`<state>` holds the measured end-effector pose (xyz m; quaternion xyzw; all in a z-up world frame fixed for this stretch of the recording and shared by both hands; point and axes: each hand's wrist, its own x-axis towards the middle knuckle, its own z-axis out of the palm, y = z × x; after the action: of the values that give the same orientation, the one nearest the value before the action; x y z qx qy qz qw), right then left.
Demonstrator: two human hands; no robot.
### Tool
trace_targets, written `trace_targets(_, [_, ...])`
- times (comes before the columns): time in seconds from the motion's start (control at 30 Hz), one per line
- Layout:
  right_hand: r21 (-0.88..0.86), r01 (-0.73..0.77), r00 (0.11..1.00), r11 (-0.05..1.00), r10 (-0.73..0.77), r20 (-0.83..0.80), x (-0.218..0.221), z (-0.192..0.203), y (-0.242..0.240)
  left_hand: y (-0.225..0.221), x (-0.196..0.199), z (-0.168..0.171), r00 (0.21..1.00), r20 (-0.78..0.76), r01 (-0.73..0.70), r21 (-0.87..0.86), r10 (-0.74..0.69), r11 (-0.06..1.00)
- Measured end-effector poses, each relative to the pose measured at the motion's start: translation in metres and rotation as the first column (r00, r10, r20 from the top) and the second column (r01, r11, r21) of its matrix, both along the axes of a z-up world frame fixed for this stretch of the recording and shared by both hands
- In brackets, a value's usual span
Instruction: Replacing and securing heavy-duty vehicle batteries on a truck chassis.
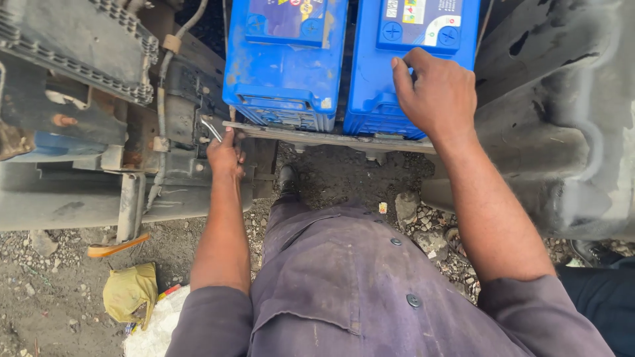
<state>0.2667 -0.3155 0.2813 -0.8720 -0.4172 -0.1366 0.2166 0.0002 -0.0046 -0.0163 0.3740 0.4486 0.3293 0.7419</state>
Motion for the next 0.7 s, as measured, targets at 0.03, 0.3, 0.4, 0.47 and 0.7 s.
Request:
trace_targets(0.03, [-0.003, 0.014, 1.0, 1.0, -0.014, 0.0, 0.001, -0.001, -0.003, -0.002, 0.003, 0.006, 1.0, 0.0, 0.014, -0.003, -0.014, 1.0])
trace_targets(0.3, [0.002, 0.001, 1.0, 1.0, -0.001, 0.031, -0.003, 0.001, 0.003, 0.017, -0.001, 0.017, 0.941, -0.325, 0.09, -0.026, -0.093, 0.996])
trace_targets(0.4, [0.019, -0.049, 0.995, 0.999, 0.047, 0.089, -0.002, -0.003, -0.005, 0.02, -0.007, 0.016, 0.95, -0.219, 0.211, -0.074, -0.222, 0.975])
trace_targets(0.47, [0.273, -0.113, 0.993, 0.956, 0.096, 0.074, -0.012, -0.008, -0.021, 0.009, -0.008, 0.019, 0.966, -0.12, 0.207, -0.162, -0.227, 0.965])
trace_targets(0.7, [0.436, 0.23, 0.716, 0.87, 0.153, -0.681, -0.099, -0.137, -0.103, 0.028, -0.003, -0.034, 0.992, 0.075, 0.122, -0.318, -0.104, 0.94])
